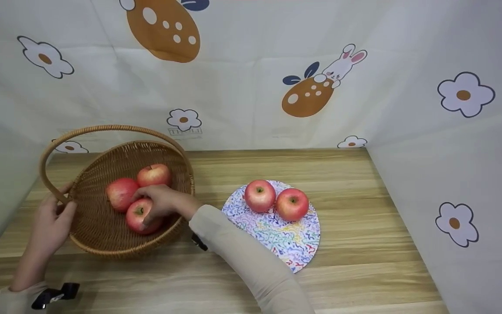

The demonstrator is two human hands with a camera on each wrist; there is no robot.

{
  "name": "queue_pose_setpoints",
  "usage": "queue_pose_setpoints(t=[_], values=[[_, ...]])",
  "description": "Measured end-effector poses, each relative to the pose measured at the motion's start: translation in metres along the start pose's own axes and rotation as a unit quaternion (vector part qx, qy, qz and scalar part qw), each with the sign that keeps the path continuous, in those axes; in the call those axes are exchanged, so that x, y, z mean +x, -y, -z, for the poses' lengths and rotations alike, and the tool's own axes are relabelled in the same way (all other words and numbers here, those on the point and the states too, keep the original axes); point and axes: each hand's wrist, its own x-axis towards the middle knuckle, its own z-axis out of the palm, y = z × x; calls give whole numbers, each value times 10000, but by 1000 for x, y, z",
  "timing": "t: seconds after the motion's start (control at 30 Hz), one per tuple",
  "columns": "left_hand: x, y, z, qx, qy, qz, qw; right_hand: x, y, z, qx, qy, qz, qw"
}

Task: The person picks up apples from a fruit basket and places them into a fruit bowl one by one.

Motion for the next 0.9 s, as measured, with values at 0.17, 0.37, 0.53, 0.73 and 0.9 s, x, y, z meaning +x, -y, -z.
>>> queue_pose_setpoints(t=[0.17, 0.37, 0.53, 0.73, 0.9], values=[[1, 1, 0, -22, 78, 61, 9999, -1, 1, 0, -42, 24, 139, 9999], [1, 1, 1, -7, 74, 105, 9999, -2, 3, 1, -106, 28, 116, 9999], [1, 2, 1, -9, 35, 86, 10000, -4, 5, 1, -109, -1, 133, 9999], [1, 1, 1, 24, 86, 151, 9998, -6, 10, 1, -117, 22, 117, 9999], [1, 1, 1, 48, 136, 196, 9997, -8, 14, 1, -232, 29, 135, 9996]])
